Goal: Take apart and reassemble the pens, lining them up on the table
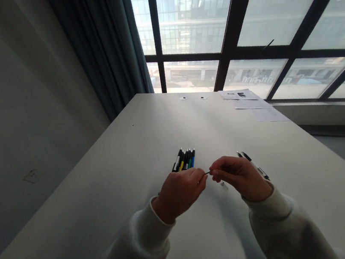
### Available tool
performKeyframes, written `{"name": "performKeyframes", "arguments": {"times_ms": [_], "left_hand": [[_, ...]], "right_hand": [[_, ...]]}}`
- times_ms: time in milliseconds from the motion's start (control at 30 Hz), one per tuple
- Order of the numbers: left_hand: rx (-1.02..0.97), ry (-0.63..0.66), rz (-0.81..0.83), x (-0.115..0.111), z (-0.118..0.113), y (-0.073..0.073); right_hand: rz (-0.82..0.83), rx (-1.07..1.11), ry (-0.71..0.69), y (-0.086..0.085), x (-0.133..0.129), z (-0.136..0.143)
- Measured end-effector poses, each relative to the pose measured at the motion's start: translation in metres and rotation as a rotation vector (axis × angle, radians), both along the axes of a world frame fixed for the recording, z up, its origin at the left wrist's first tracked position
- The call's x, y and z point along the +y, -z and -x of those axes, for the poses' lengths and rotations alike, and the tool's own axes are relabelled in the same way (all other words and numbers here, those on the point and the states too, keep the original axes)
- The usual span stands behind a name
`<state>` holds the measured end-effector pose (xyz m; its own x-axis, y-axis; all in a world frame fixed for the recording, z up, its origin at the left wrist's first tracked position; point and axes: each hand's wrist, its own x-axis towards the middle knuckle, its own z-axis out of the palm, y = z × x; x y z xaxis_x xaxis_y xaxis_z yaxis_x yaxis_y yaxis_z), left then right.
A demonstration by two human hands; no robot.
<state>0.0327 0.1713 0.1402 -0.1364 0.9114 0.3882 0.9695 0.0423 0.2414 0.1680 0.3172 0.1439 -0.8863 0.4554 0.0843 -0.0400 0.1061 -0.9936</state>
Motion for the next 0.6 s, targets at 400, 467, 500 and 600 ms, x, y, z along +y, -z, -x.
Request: {"name": "performKeyframes", "arguments": {"times_ms": [400,467,500,600], "left_hand": [[-0.005,-0.050,0.086,-0.001,0.003,0.002],[0.015,-0.058,0.125,-0.001,0.003,0.003],[0.027,-0.059,0.145,-0.001,0.004,0.004],[0.057,-0.048,0.192,-0.001,0.004,0.006]], "right_hand": [[-0.435,-0.369,0.077,0.012,0.061,-0.029],[-0.672,-0.418,-0.038,0.019,0.056,-0.024],[-0.772,-0.419,-0.096,0.023,0.051,-0.019],[-0.929,-0.526,-0.157,0.039,0.038,-0.006]]}}
